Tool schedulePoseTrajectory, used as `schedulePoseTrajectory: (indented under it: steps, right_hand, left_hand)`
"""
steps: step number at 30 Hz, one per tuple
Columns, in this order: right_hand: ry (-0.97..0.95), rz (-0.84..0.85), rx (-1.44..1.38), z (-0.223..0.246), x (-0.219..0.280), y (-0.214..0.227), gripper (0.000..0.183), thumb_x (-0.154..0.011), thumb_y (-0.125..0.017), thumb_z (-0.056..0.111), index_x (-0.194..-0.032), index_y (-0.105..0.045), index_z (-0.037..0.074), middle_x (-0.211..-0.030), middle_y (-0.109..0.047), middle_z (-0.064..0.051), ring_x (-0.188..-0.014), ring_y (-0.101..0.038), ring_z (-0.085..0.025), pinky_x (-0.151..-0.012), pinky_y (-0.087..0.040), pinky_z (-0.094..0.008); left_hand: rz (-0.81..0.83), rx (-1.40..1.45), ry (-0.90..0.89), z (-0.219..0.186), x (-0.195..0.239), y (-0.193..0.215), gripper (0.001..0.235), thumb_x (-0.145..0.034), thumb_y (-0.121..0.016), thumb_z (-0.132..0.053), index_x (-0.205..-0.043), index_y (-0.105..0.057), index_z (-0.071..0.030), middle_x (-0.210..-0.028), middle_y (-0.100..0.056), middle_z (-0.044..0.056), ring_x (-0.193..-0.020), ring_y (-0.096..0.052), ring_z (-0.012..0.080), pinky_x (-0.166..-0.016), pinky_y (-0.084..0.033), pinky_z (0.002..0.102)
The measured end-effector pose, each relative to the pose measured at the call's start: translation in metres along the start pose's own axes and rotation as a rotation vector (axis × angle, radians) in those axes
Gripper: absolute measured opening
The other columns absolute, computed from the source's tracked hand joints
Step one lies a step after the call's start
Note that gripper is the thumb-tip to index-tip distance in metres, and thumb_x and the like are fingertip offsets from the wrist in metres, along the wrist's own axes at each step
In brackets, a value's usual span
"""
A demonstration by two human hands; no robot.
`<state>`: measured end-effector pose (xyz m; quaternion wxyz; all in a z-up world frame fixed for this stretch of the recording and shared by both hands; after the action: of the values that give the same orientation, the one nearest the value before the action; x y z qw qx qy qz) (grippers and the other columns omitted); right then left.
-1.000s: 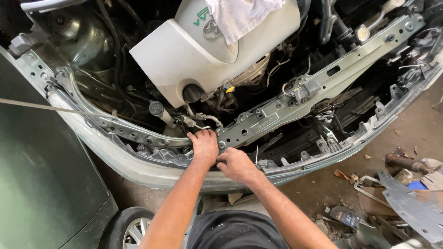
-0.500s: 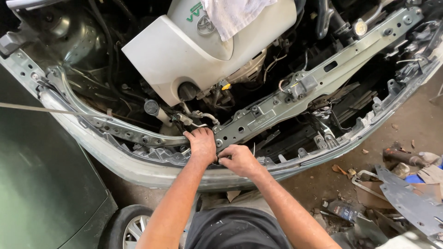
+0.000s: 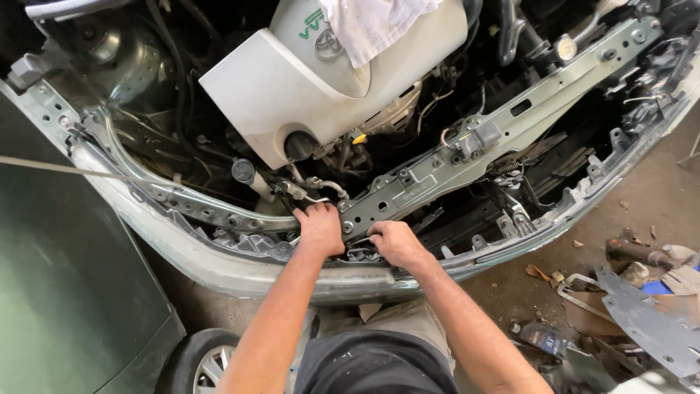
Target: The person works on the front bumper area of a car with the hood open. They use a wrench to tighten bolts on the bumper support bar and adjust the bumper cover and headlight area.
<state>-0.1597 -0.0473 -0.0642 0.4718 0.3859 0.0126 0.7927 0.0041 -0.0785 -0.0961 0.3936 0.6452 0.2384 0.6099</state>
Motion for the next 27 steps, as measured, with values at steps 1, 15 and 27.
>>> schedulePoseTrajectory:
  steps: [1, 15, 27]
  right_hand:
    - [-0.001, 0.012, 0.009, -0.003, 0.003, -0.005, 0.024, -0.087, -0.066, 0.019, -0.106, -0.076, 0.007, -0.091, -0.075, -0.018, -0.087, -0.073, -0.034, -0.083, -0.058, -0.041]
    - [0.131, -0.177, 0.086, 0.016, 0.016, 0.023, 0.023, -0.085, -0.070, 0.019, -0.102, -0.077, 0.006, -0.095, -0.077, -0.015, -0.090, -0.073, -0.031, -0.082, -0.057, -0.039]
    - [-0.113, 0.177, -0.030, -0.014, 0.003, -0.007, 0.034, -0.083, -0.074, 0.019, -0.114, -0.074, 0.004, -0.082, -0.078, -0.010, -0.070, -0.074, -0.020, -0.068, -0.060, -0.036]
  left_hand:
    - [0.006, 0.011, 0.008, 0.004, 0.004, 0.005, 0.096, -0.059, -0.086, -0.036, -0.138, -0.049, 0.003, -0.131, -0.056, 0.024, -0.121, -0.053, 0.0407, -0.108, -0.028, 0.072]
    - [0.092, 2.232, 0.397, 0.006, 0.069, -0.045, 0.061, -0.095, -0.066, -0.039, -0.141, -0.051, -0.001, -0.141, -0.056, 0.021, -0.129, -0.052, 0.0351, -0.098, -0.048, 0.042]
    - [-0.854, 0.738, 0.370, 0.136, 0.162, 0.085, 0.048, -0.094, -0.072, -0.028, -0.132, -0.057, -0.001, -0.134, -0.060, 0.021, -0.130, -0.054, 0.0373, -0.115, -0.042, 0.047]
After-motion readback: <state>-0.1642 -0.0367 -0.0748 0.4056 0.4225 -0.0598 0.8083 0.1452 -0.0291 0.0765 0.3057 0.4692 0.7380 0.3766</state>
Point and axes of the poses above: each hand's wrist, its own x-axis away from the middle knuckle, its own y-axis out of the back of the hand, z = x × y, the point moved 10 cm from there along -x, towards the middle knuckle
